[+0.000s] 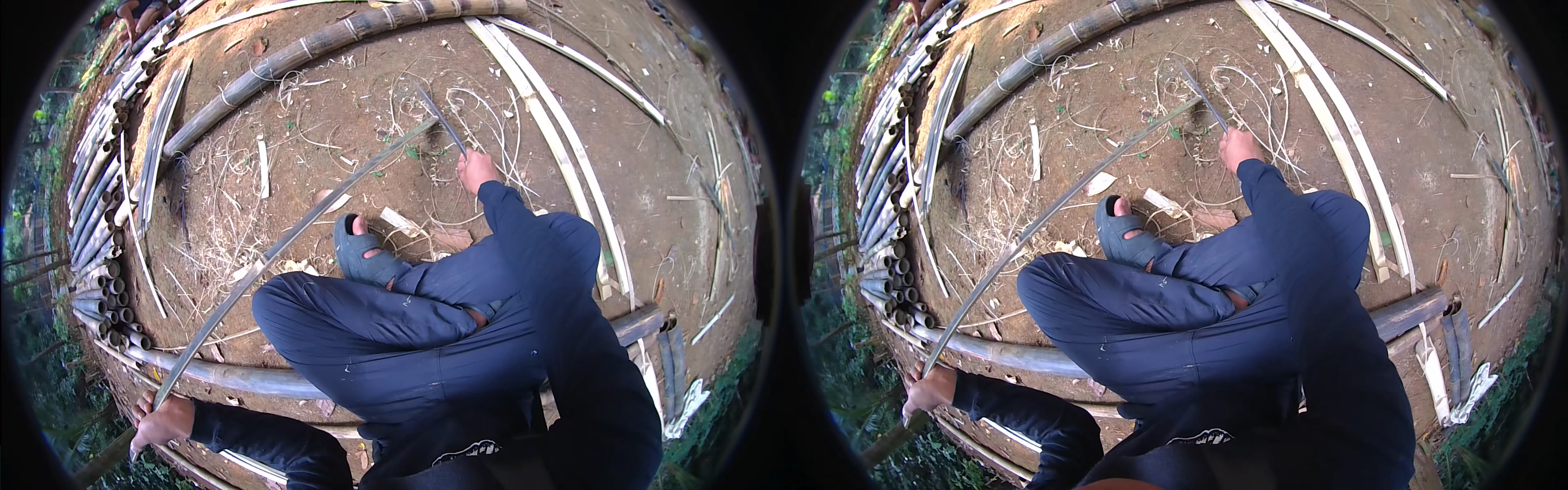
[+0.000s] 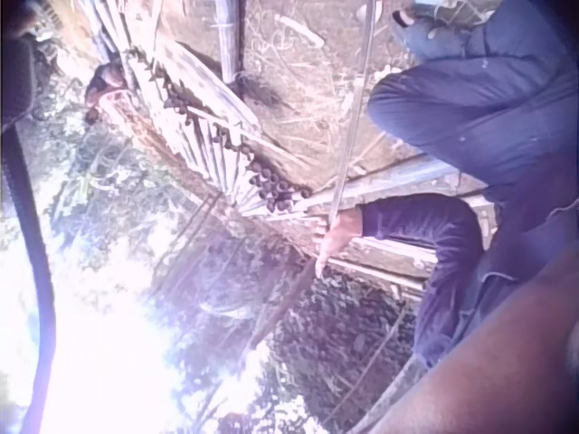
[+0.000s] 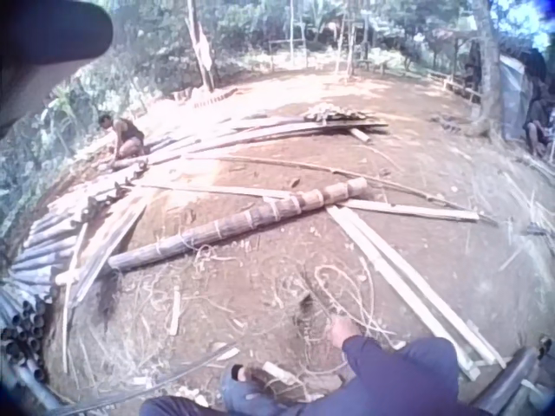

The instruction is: The person planes a bamboo strip using a knife. They hold the bamboo strip with one hand and scrape the surface with a knife blade, moving it along the length of the wood to smooth it while sitting on a bamboo structure.

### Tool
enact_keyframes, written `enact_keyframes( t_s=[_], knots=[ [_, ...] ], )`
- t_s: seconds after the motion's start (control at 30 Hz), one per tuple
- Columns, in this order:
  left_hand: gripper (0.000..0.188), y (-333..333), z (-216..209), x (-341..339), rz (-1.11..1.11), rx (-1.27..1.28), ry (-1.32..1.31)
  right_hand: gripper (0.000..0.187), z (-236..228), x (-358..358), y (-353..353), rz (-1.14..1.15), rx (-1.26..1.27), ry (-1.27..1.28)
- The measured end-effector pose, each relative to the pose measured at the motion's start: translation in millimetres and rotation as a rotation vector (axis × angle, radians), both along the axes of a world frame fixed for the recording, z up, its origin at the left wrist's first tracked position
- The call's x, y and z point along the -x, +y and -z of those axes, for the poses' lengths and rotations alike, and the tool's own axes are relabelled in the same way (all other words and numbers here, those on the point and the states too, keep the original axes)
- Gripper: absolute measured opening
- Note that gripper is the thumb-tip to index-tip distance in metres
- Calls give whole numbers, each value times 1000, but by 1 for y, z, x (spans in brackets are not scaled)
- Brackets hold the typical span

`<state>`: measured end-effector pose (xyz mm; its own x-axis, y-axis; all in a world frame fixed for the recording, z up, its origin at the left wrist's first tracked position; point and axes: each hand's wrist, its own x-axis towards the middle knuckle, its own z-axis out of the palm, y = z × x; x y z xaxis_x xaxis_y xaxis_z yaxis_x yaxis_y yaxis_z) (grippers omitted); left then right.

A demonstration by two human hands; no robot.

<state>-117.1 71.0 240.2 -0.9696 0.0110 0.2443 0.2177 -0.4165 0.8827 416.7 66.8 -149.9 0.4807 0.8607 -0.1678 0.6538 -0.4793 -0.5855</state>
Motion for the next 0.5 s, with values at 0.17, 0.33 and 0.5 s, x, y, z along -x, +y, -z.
enact_keyframes(
  t_s=[0.17,0.33,0.5],
  knots=[
    [71,-9,-1,26,86,-23,50,18,-35,42,-14,-187,-52,78],
    [78,-18,9,49,322,-119,93,17,-4,10,-12,-32,10,38],
    [81,-20,8,59,671,-262,158,22,-29,43,-17,-214,-58,55]
  ],
)
